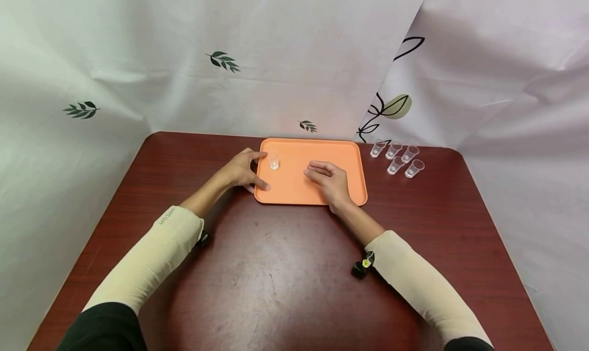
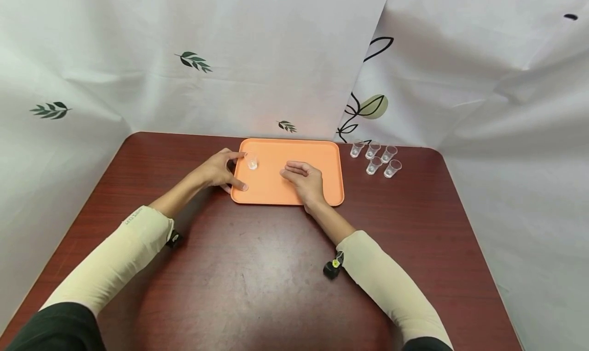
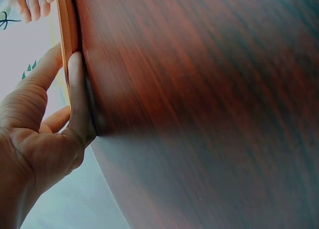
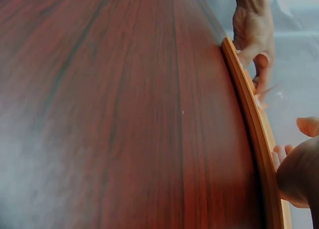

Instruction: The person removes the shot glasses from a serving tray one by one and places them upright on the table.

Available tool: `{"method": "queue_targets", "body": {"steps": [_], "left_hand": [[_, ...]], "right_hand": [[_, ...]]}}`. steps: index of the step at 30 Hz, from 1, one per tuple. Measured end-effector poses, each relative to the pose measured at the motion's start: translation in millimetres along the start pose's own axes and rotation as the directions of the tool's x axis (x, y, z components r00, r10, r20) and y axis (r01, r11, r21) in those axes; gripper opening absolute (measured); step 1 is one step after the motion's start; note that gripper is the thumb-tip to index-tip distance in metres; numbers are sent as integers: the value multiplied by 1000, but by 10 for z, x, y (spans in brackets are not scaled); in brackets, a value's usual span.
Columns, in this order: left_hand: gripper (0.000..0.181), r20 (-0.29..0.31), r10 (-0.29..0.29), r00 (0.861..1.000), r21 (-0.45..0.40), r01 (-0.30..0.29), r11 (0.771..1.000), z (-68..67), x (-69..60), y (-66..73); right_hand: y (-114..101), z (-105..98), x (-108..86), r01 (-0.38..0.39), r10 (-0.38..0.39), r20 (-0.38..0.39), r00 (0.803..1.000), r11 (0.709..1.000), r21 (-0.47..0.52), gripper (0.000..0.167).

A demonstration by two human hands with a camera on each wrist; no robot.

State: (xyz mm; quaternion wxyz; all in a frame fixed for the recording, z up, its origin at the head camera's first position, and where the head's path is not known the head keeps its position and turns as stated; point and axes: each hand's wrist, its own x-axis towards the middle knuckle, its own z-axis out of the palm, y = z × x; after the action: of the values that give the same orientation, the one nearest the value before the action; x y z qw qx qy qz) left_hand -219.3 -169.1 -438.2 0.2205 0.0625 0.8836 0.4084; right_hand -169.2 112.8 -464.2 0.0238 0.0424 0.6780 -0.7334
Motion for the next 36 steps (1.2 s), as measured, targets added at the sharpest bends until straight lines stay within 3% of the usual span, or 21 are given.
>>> {"method": "queue_targets", "body": {"steps": [29,36], "left_hand": [[115,13,-10,1000,-3,10,1000,-18,-8,-1],[115,14,-10,1000,-9,10,1000,-20,8,1]], "right_hand": [[-16,539,156,-14,14,66,998,1000,5,44],[-17,694,205,-6,9,81,997,999,-32,45]]}}
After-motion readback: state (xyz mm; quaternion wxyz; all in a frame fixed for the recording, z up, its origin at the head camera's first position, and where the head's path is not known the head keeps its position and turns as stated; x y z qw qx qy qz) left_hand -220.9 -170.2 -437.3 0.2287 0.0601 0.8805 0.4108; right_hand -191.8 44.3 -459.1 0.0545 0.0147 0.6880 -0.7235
